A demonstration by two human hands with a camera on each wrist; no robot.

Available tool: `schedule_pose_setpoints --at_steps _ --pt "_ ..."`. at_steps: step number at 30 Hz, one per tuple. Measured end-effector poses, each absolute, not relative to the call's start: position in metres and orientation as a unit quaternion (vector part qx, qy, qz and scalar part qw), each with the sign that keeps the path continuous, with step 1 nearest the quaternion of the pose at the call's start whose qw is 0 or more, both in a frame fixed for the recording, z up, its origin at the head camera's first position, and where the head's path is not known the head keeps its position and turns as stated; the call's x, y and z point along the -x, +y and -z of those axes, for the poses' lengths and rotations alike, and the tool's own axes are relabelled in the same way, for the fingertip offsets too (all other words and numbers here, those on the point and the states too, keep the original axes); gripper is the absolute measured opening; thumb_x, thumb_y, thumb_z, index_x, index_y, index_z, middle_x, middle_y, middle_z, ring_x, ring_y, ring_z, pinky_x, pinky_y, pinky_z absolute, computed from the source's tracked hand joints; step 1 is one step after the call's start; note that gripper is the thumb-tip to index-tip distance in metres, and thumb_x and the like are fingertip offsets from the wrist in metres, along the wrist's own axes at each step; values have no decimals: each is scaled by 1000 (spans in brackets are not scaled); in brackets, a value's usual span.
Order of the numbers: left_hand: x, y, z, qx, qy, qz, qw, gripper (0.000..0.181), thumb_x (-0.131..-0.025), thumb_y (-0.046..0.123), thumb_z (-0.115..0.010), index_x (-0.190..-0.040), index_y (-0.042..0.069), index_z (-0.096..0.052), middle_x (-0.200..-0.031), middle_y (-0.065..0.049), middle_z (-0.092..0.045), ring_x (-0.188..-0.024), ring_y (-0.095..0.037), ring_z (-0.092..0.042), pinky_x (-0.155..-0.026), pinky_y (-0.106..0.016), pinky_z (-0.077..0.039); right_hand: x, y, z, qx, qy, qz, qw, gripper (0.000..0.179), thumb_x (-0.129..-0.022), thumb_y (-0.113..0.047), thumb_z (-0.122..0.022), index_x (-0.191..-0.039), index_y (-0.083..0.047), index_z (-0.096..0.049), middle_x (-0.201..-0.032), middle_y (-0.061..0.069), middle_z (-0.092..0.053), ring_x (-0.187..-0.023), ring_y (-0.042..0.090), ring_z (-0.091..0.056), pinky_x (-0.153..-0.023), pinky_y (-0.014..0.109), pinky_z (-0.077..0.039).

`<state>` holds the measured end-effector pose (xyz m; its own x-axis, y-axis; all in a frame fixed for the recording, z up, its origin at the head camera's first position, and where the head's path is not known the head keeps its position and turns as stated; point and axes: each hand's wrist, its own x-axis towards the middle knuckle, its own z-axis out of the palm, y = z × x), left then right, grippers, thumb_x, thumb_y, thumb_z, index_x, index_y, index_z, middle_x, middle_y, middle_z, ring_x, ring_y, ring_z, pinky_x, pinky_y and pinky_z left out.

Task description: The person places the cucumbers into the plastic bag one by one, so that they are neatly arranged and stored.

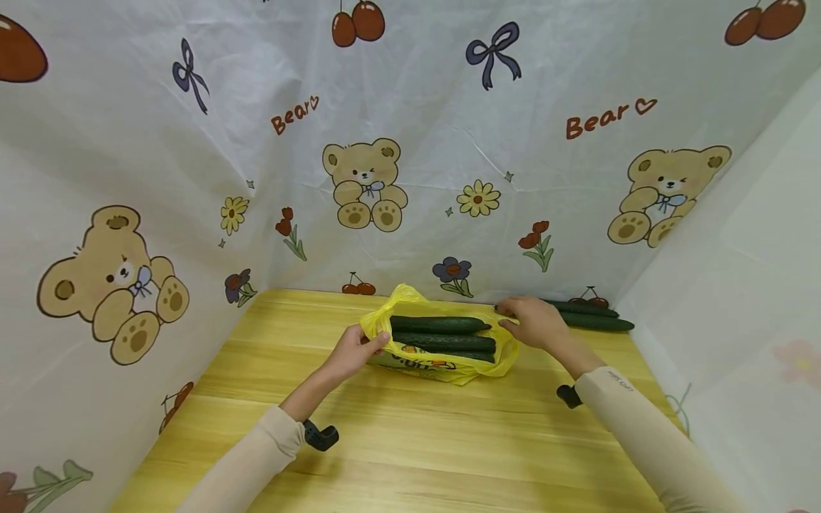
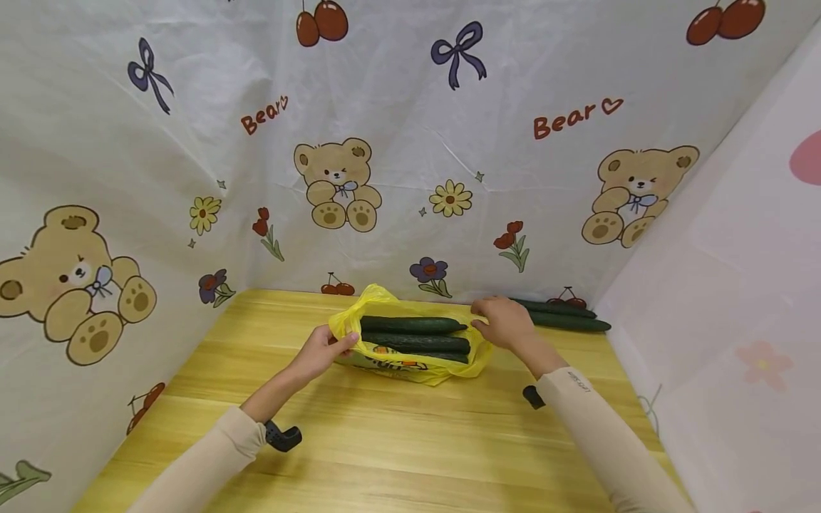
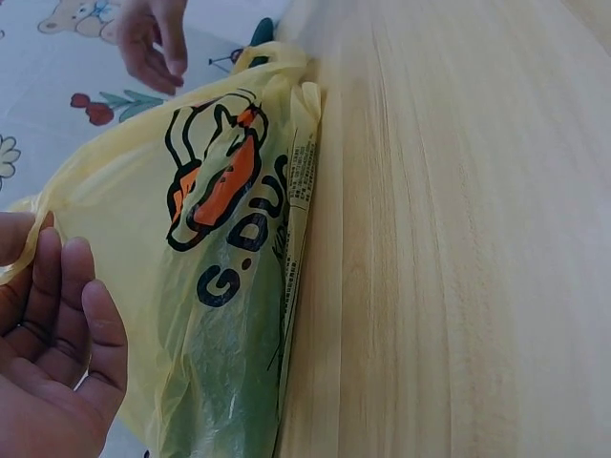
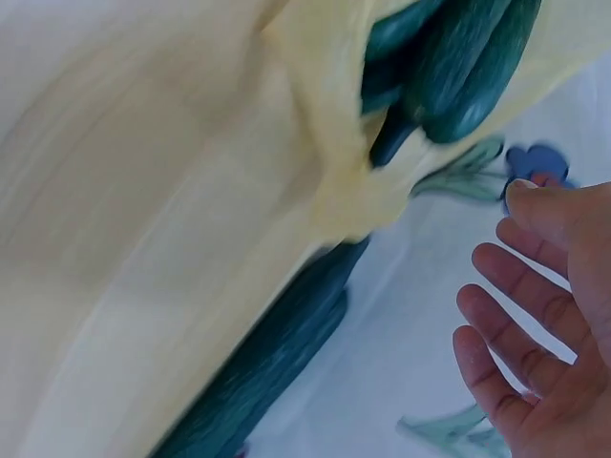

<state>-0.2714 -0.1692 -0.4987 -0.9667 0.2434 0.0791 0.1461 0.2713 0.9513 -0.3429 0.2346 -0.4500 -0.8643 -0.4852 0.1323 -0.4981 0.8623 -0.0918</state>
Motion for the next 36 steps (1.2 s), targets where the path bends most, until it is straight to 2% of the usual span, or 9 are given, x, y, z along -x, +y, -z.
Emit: schedule_pose_setpoints --at_steps 2,7,15,20,23,31,36 --pt "272 -170 499 -119 797 -591 41 26 -110 29 -64 -118 5 -67 -96 -7 -66 -87 -34 -61 -83 -49 -58 345 248 449 -240 -968 -66 43 28 -103 -28 -75 -126 -11 -76 -120 11 -79 -107 32 -75 -90 54 -62" --pt "273 -171 497 -115 794 -596 32 24 -111 26 -64 -120 4 -66 -99 -9 -67 -91 -39 -63 -84 -52 -59 353 286 456 -212 -974 -70 28 30 -104 -27 -73 -127 -8 -74 -121 16 -78 -109 36 -74 -91 58 -60" --pt "271 -169 495 -117 790 -600 45 30 -111 28 -63 -124 1 -64 -105 -10 -67 -95 -27 -68 -93 -56 -61 364 352 475 -160 -984 -81 5 46 -104 -25 -71 -138 4 -64 -133 30 -70 -116 50 -68 -94 65 -57" --pt "269 -173 491 -105 793 -599 39 28 -111 28 -63 -122 2 -64 -104 -11 -66 -97 -34 -69 -92 -56 -61 374 375 488 -126 -987 -90 -41 61 -107 -26 -64 -152 11 -47 -151 42 -49 -135 67 -45 -106 78 -43" --pt "270 -173 488 -108 788 -605 37 29 -111 29 -63 -121 2 -65 -104 -11 -66 -100 -39 -69 -94 -58 -61 377 384 495 -103 -989 -86 -60 64 -108 -24 -60 -157 11 -38 -158 44 -36 -140 73 -31 -108 84 -35" --pt "270 -173 489 -120 791 -598 50 30 -111 30 -63 -118 1 -64 -102 -14 -66 -94 -42 -66 -84 -48 -59 377 405 527 -93 -991 -73 -56 65 -105 -11 -50 -161 14 -25 -164 44 -25 -146 73 -22 -110 88 -28" --pt "269 -175 492 -123 792 -596 55 32 -111 31 -62 -120 0 -63 -104 -18 -66 -95 -40 -66 -85 -48 -60 380 403 535 -90 -993 -71 -20 64 -103 -16 -59 -156 12 -35 -156 47 -30 -138 74 -25 -104 89 -29"
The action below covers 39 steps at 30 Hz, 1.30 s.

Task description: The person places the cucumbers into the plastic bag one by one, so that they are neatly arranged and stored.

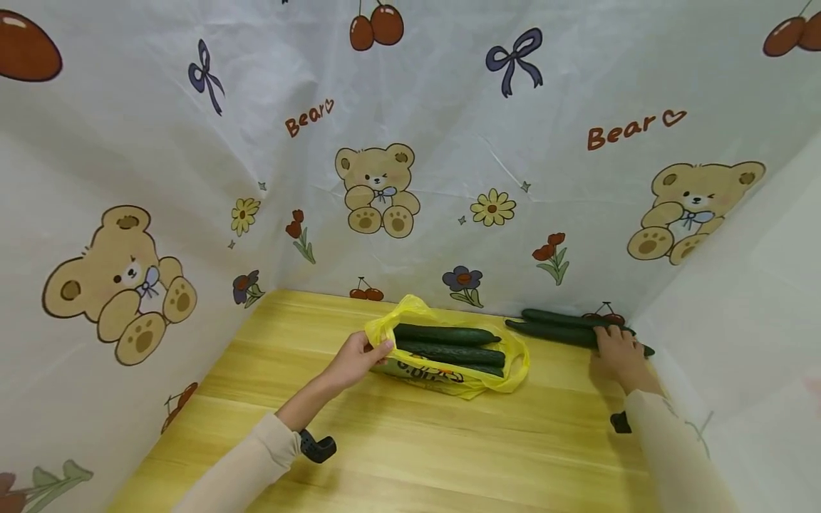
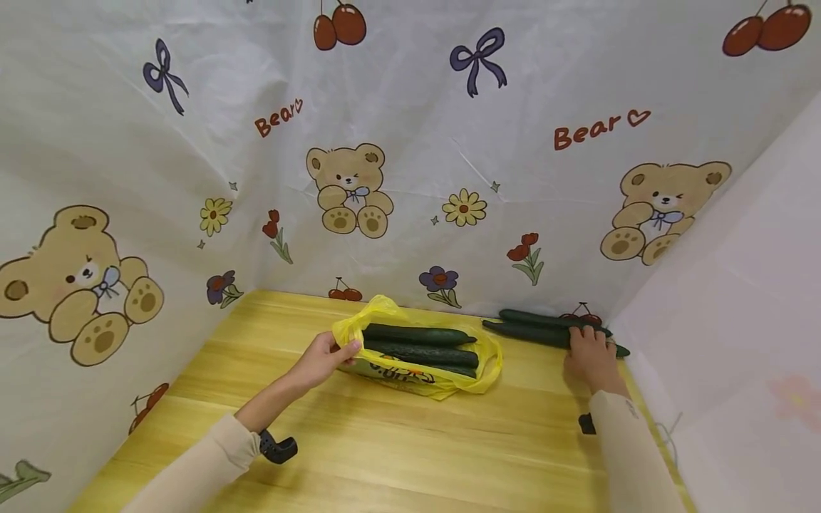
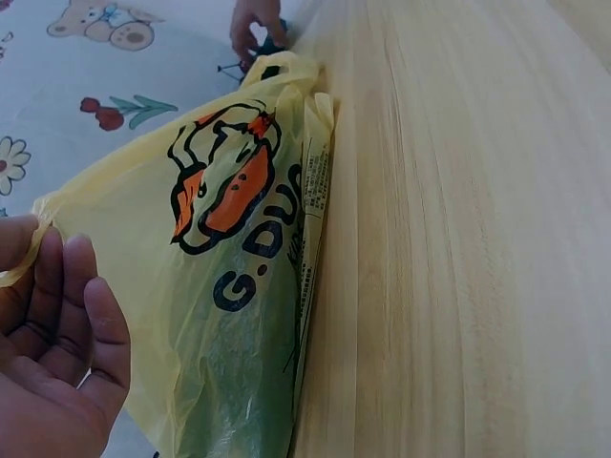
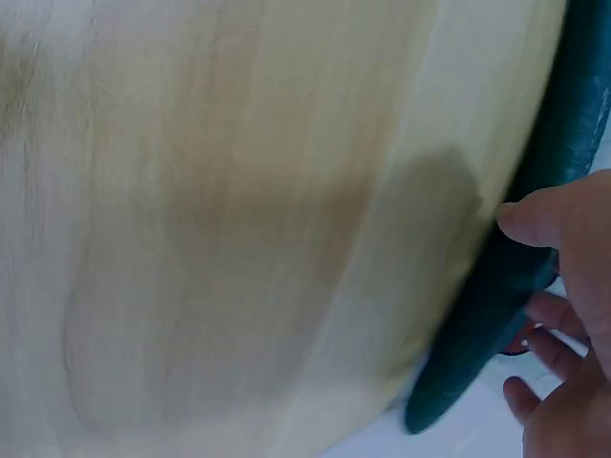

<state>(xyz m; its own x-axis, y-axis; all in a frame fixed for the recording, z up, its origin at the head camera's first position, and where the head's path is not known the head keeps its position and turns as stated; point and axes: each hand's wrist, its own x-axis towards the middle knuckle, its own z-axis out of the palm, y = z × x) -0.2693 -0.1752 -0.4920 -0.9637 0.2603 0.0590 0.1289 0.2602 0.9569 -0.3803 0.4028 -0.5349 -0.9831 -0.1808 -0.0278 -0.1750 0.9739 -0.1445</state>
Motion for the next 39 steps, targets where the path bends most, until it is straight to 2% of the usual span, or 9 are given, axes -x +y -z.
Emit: schedule_pose_setpoints --at_steps 3,6,10,14,21,25,31,34,39 --pt "268 -176 492 -121 791 -597 53 32 -111 31 -62 -120 1 -63 -105 -19 -66 -95 -40 -66 -85 -48 -60 381 402 534 92 994 60 16 60 -101 -19 -68 -150 9 -46 -150 46 -35 -134 73 -30 -100 89 -32" --pt "268 -176 492 -123 787 -602 53 32 -111 31 -63 -122 2 -64 -107 -22 -65 -95 -43 -66 -86 -52 -59 379 406 537 89 993 60 47 55 -103 -19 -69 -150 4 -51 -153 44 -42 -135 71 -36 -100 89 -32" --pt "268 -175 492 -125 787 -601 54 32 -111 31 -62 -123 1 -65 -110 -29 -65 -95 -43 -67 -88 -58 -59 376 415 544 92 992 59 66 53 -106 -19 -66 -152 0 -49 -152 41 -49 -132 68 -45 -98 89 -35" --pt "269 -174 491 -124 793 -594 54 32 -112 32 -62 -120 2 -65 -110 -31 -66 -93 -39 -67 -87 -56 -59 373 420 543 103 991 60 53 55 -105 -22 -68 -152 -1 -49 -151 40 -51 -130 67 -48 -94 87 -39" --pt "270 -171 489 -133 790 -596 54 30 -112 31 -61 -120 2 -64 -111 -33 -64 -97 -48 -65 -85 -53 -59 365 422 523 108 991 57 48 58 -106 -27 -65 -154 1 -48 -152 40 -51 -133 68 -47 -91 91 -39" --pt "269 -171 491 -138 785 -602 53 30 -113 29 -60 -122 1 -63 -111 -32 -63 -97 -48 -65 -85 -53 -59 357 421 509 129 990 47 20 53 -106 -23 -65 -150 4 -52 -145 40 -57 -126 66 -55 -85 90 -44" --pt "268 -172 492 -121 785 -605 49 33 -112 28 -61 -127 -2 -63 -105 -14 -68 -98 -42 -69 -92 -56 -61 340 420 492 155 987 33 -33 51 -106 -23 -68 -148 2 -55 -135 37 -66 -112 59 -66 -75 75 -55" --pt "269 -174 494 -113 783 -610 44 38 -112 27 -62 -134 -4 -62 -106 -13 -69 -95 -35 -71 -90 -55 -62 330 416 482 166 984 28 -57 51 -106 -24 -69 -148 2 -56 -132 35 -68 -107 55 -68 -68 65 -57" --pt "269 -172 495 -125 784 -606 47 34 -112 28 -62 -128 -2 -63 -107 -17 -68 -96 -38 -70 -89 -54 -62 313 412 470 187 977 25 -99 48 -104 -22 -72 -144 2 -59 -116 30 -75 -94 47 -71 -58 51 -55"
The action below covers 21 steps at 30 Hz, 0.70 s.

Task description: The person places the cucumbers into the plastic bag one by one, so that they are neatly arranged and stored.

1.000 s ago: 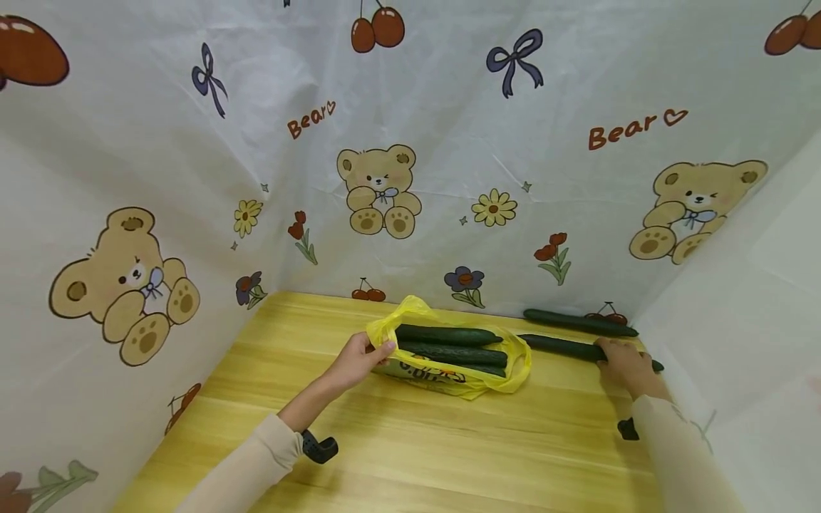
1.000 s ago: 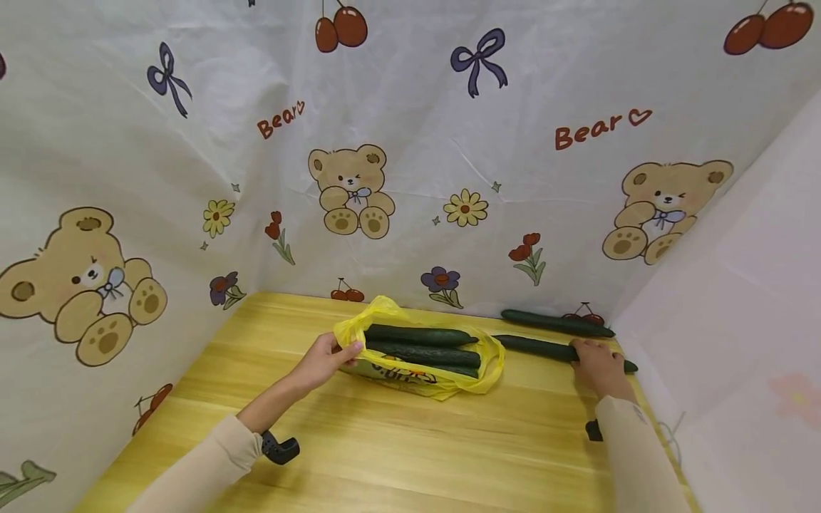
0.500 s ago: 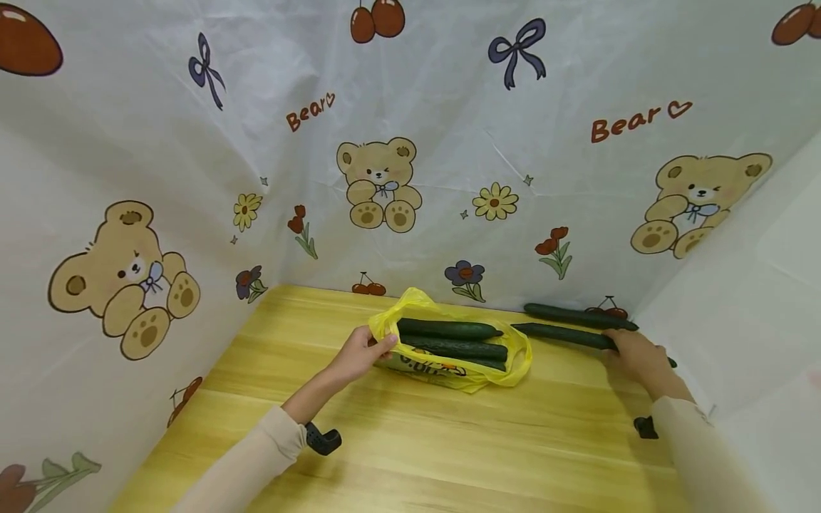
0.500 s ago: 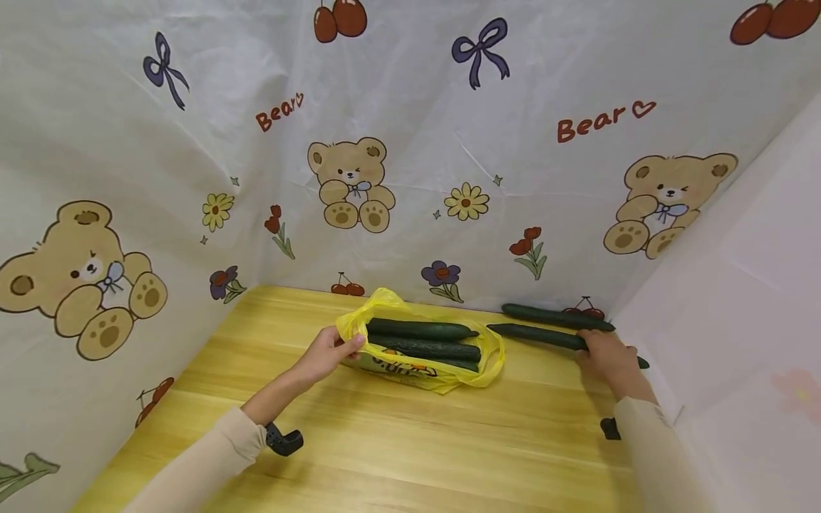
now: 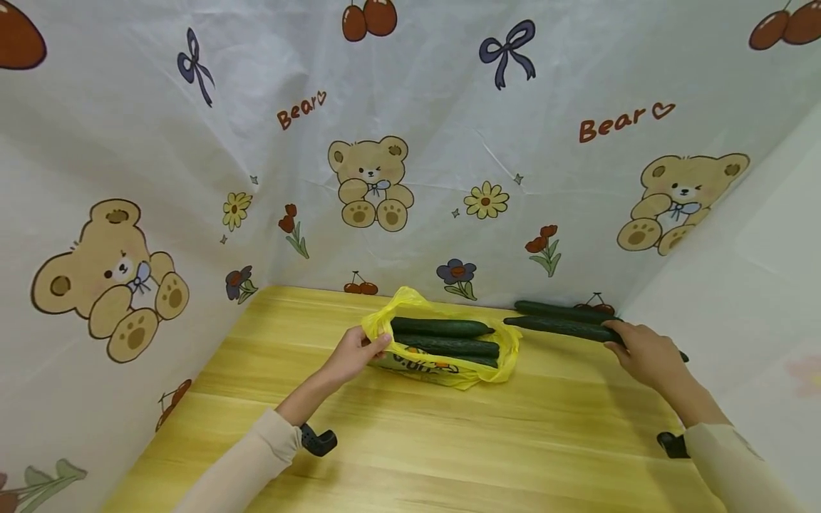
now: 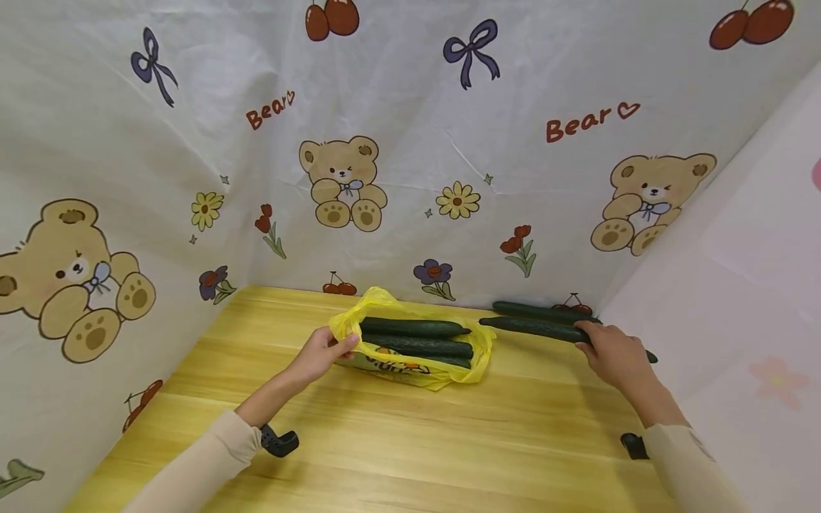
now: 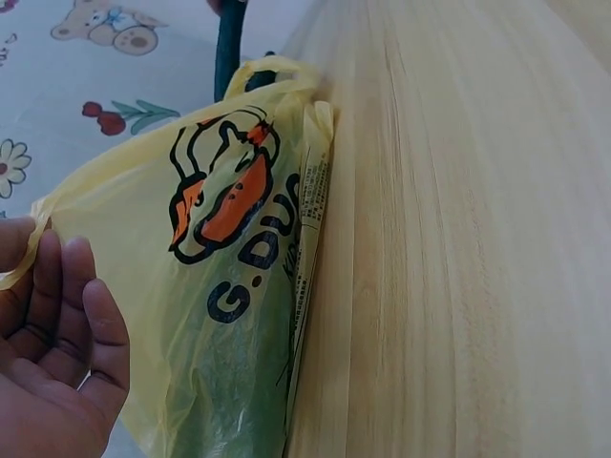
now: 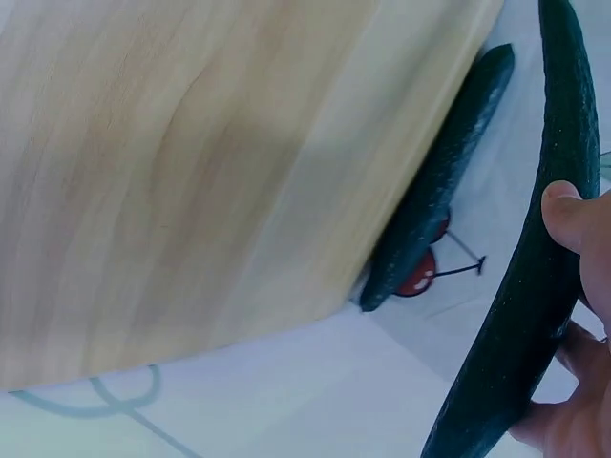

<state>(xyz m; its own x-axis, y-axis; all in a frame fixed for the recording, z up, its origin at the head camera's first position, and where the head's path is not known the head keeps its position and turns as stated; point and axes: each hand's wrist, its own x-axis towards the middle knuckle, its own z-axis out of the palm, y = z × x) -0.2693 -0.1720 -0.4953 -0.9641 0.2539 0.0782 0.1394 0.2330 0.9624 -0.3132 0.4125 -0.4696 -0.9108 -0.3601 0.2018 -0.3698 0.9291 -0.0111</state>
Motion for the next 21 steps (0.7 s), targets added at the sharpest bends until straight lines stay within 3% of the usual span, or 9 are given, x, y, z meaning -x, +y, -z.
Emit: schedule_pose_setpoints --at_steps 4,8,12,21 --pt "269 -172 495 -127 784 -606 47 30 -112 28 -62 -125 1 -64 -108 -21 -68 -98 -43 -69 -90 -55 -61 308 409 463 -207 -968 -16 141 47 -102 -19 -75 -141 2 -61 -115 29 -76 -94 48 -71 -57 52 -56" --pt "271 -173 495 -122 784 -607 43 32 -112 28 -62 -127 1 -64 -107 -19 -69 -95 -39 -70 -89 -53 -62 306 406 454 -218 -958 -14 183 47 -99 -17 -77 -140 1 -63 -117 28 -76 -95 49 -71 -58 56 -56" --pt "273 -173 495 -123 781 -610 45 33 -112 29 -62 -128 0 -64 -108 -15 -68 -94 -33 -70 -89 -49 -62 304 402 445 -221 -956 -24 192 47 -99 -16 -77 -141 0 -62 -119 29 -76 -98 51 -70 -61 59 -57" --pt "272 -170 496 -129 778 -613 47 29 -112 27 -62 -121 -1 -64 -108 -25 -67 -96 -40 -69 -88 -52 -61 296 367 442 -270 -940 -40 207 49 -94 -12 -83 -138 -1 -65 -118 24 -78 -99 46 -72 -69 61 -59"
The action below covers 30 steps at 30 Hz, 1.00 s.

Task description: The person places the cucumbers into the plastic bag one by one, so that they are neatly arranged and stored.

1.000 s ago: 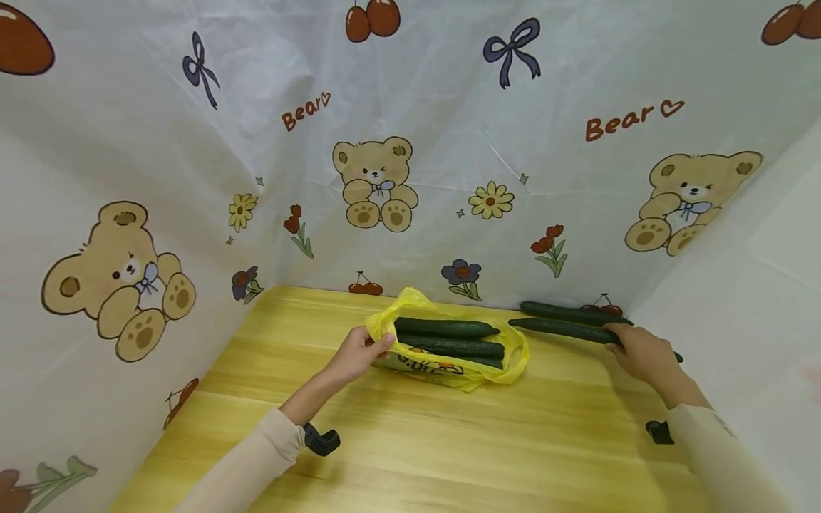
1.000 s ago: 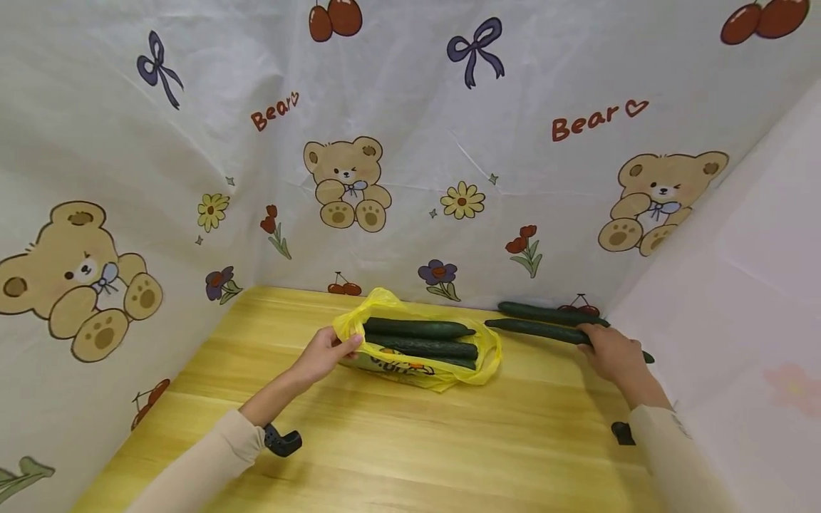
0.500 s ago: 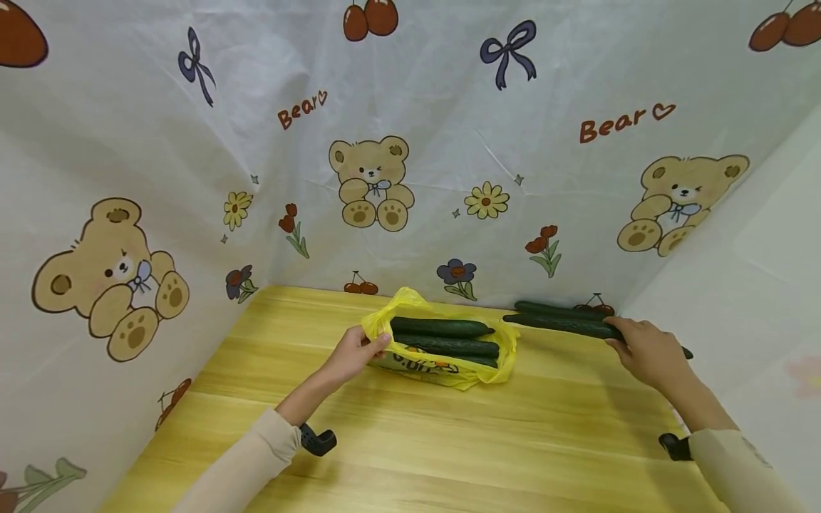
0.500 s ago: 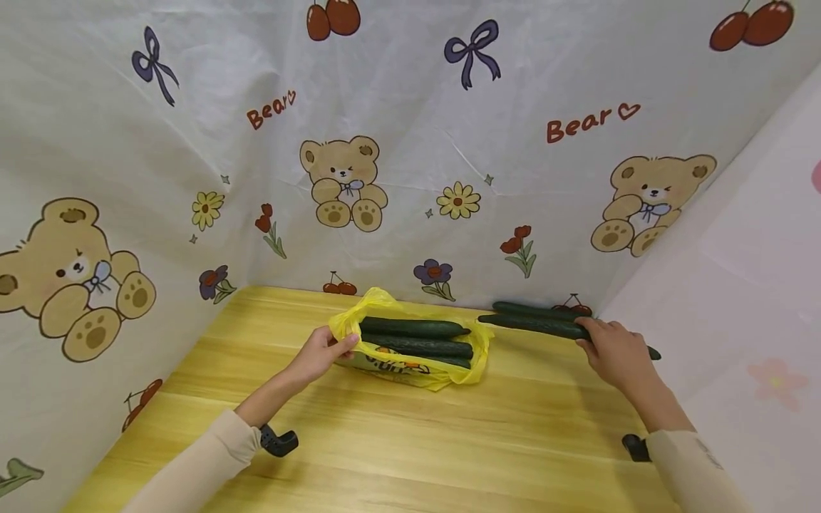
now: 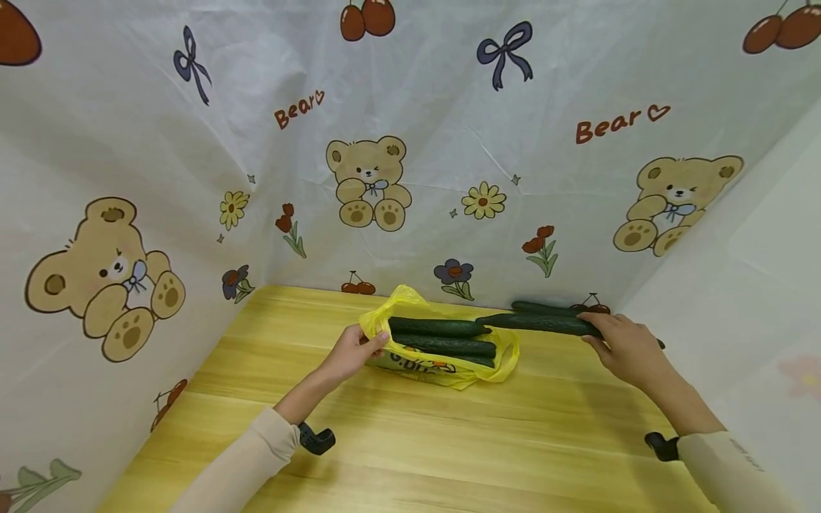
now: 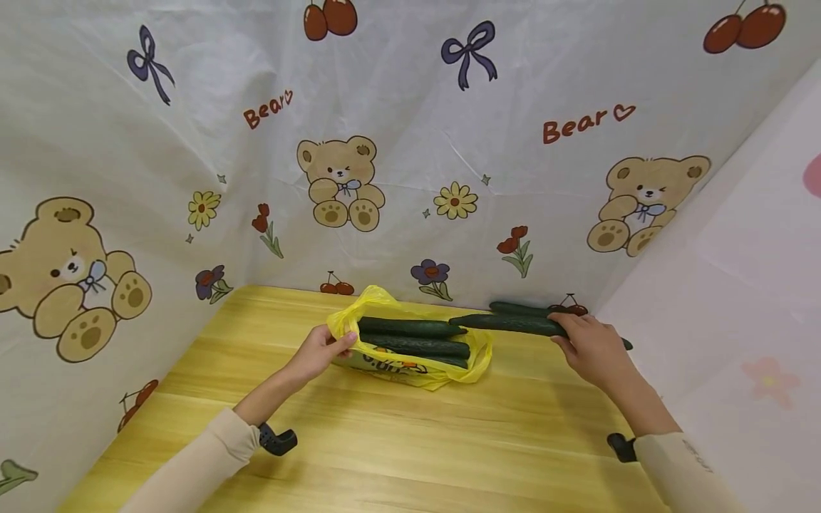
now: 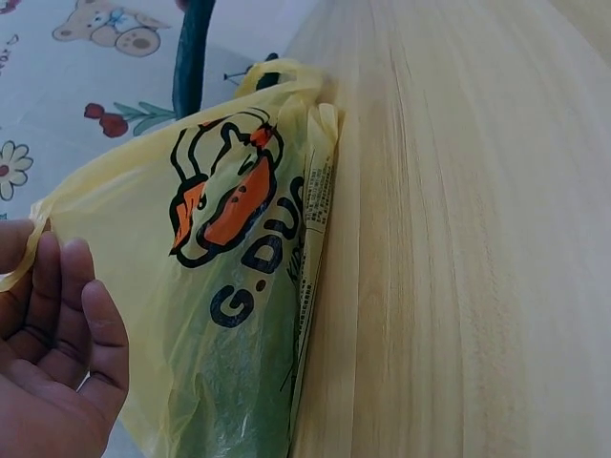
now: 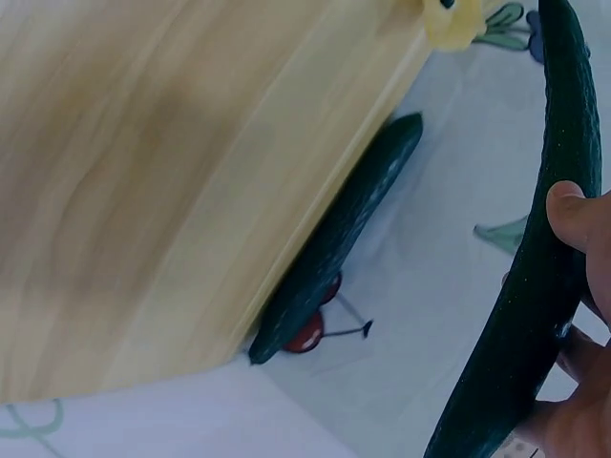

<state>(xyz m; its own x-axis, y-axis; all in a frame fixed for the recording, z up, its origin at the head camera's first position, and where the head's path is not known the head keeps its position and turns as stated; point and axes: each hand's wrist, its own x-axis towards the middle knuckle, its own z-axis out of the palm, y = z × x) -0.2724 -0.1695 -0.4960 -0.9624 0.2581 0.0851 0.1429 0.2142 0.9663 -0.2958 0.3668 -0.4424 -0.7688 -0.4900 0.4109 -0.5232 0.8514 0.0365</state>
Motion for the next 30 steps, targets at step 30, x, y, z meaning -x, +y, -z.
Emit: schedule_pose_setpoints --at_steps 30 --pt "274 -170 496 -118 776 -618 50 31 -111 31 -64 -121 2 -65 -103 -8 -67 -102 -50 -67 -91 -56 -60 315 209 441 -357 -918 -57 165 41 -104 -22 -74 -141 -4 -68 -130 16 -77 -112 36 -73 -91 53 -63"
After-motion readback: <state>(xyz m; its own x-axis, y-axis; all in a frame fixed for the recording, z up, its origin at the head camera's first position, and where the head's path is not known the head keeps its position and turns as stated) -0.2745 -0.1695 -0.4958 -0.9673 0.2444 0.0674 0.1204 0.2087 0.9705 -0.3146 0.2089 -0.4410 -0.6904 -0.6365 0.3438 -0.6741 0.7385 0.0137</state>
